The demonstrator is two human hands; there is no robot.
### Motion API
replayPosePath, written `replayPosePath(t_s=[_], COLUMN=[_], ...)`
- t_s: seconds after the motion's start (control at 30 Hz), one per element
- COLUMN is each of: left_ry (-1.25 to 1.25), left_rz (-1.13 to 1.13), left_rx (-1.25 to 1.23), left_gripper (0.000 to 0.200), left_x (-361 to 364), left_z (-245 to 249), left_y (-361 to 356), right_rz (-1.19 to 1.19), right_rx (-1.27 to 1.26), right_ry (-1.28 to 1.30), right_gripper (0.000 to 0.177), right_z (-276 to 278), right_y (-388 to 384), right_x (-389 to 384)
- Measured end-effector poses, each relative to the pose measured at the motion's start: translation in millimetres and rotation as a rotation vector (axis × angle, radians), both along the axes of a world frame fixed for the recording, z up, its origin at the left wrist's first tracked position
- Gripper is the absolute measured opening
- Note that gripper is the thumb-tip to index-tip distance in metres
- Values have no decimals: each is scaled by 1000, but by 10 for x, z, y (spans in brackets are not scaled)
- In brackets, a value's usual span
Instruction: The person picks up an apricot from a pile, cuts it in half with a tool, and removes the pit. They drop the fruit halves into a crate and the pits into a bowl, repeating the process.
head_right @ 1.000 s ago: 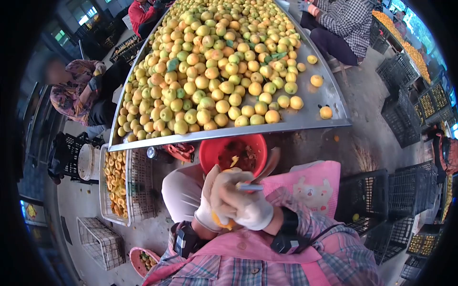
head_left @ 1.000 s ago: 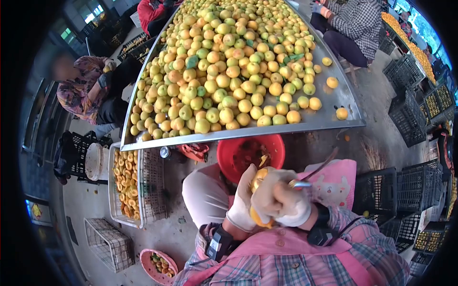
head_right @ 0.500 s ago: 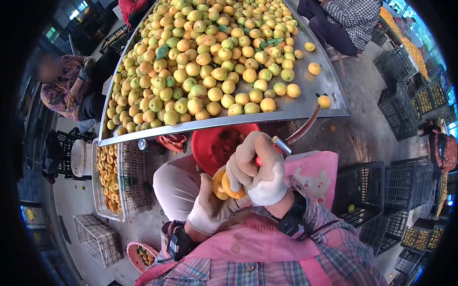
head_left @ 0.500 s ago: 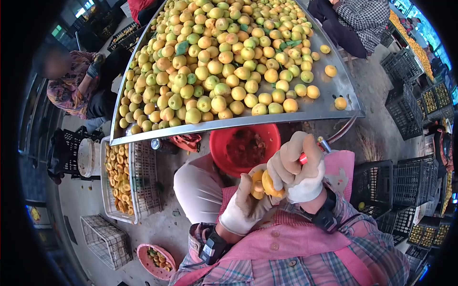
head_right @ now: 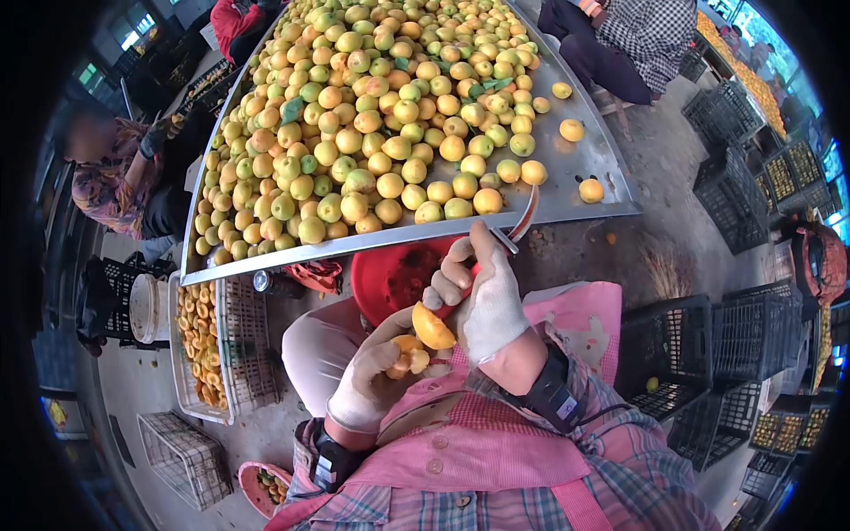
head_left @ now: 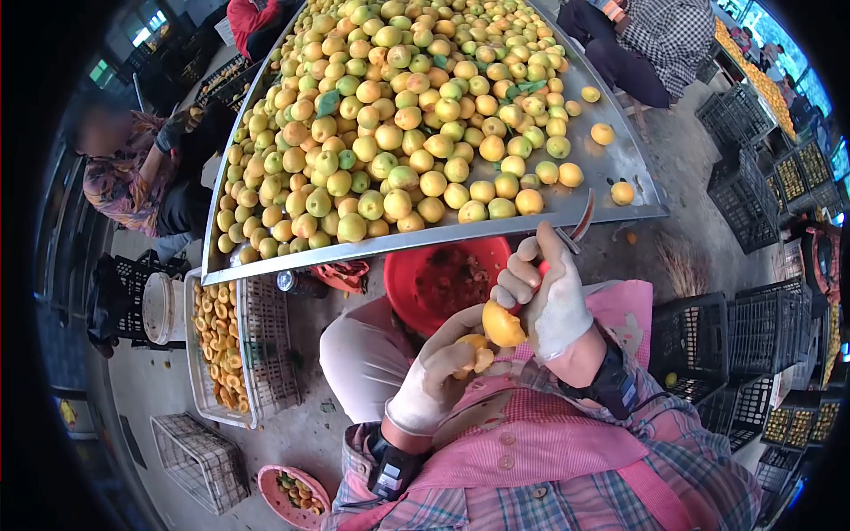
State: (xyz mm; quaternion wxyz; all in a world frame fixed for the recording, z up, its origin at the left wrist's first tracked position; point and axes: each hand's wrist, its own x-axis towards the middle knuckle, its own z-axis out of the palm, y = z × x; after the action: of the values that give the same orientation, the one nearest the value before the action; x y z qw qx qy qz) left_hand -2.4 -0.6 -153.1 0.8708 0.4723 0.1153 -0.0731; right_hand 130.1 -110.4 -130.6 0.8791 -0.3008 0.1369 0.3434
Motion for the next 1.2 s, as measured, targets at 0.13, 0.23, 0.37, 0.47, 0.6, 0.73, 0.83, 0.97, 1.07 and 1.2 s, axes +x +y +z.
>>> replayPosePath(t_s=[0.13,0.23,0.37,0.47,0.6,0.73,0.83,0.97,1.07,1.2], left_ry=[57,-10,152,283,137,152,16,118,99,-102], left_rz=[22,-31,-197,-242,-158,-140,52,391,414,320], left_rx=[-127,19,47,-60,12,-67,-364,-654,-479,70], left_gripper=[41,38,30,27,29,37,44,65,63,57], left_x=[-27,-3,27,7,8,-49,-93,43,49,38], left_z=[70,38,132,176,109,-5,-282,-266,-270,-369], left_y=[12,15,-22,-100,-124,-187,-153,-9,37,40], right_rz=[167,283,509,562,479,177,-89,326,622,718], right_rx=[-58,-131,-233,-422,-269,20,29,-422,-532,-520], right_ry=[-192,-340,-339,-498,-417,-406,-464,-486,-491,-413], right_gripper=[47,47,41,40,37,48,43,25,29,36], right_z=[127,179,207,270,192,99,258,156,11,-266], right_y=[-12,-32,-64,-2,-13,-26,-118,-202,-110,-27], right_x=[-69,-156,-188,-225,-200,-33,289,199,-12,-118])
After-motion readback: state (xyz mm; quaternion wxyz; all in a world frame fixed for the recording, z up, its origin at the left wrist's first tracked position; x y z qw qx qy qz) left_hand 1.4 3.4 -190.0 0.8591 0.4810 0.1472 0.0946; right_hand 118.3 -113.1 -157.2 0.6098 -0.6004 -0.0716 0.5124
